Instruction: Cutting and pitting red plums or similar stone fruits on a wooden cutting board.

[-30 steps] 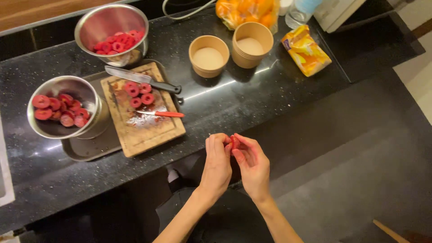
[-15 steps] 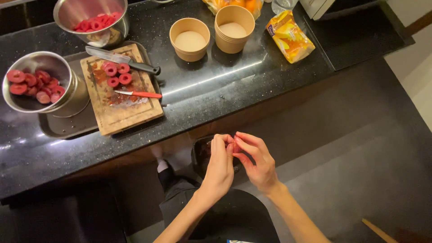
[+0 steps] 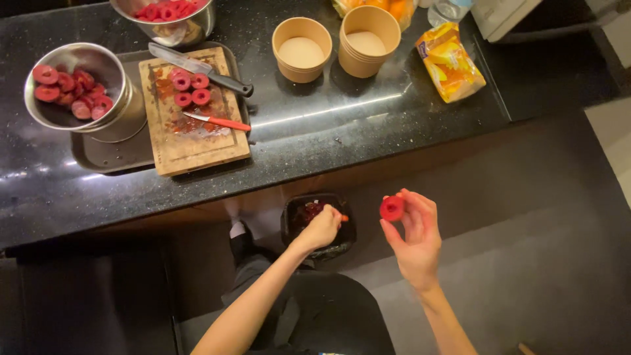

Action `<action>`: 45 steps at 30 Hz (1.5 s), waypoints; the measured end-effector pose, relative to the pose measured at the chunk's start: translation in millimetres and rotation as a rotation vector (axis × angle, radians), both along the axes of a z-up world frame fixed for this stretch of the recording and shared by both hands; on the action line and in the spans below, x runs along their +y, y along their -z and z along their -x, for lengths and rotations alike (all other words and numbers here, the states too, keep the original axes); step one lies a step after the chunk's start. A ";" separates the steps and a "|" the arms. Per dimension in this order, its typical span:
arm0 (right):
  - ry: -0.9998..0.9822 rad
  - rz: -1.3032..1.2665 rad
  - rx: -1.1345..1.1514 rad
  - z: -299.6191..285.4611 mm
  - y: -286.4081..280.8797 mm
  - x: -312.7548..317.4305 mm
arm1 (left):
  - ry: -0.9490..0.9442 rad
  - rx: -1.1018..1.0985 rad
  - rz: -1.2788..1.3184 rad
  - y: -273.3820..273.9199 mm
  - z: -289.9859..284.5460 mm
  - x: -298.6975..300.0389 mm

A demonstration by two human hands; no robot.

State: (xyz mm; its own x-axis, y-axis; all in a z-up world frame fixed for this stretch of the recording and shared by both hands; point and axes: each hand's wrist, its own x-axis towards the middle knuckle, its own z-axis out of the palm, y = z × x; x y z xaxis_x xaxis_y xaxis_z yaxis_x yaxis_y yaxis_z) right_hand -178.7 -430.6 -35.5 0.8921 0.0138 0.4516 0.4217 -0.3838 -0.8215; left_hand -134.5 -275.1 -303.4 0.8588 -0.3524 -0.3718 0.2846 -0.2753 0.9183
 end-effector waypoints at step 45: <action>0.193 0.802 0.115 -257.8 127.6 339.0 | -0.672 -0.644 -0.977 -180.0 -237.3 544.1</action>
State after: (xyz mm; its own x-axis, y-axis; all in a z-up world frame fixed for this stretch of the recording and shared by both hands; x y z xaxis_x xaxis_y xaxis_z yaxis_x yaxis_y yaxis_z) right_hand 79.1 -91.6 -163.1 0.9517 0.1347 0.2760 0.2189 -0.9279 -0.3019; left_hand 102.8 268.9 -123.3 0.8748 0.3769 0.3043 0.2173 -0.8668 0.4489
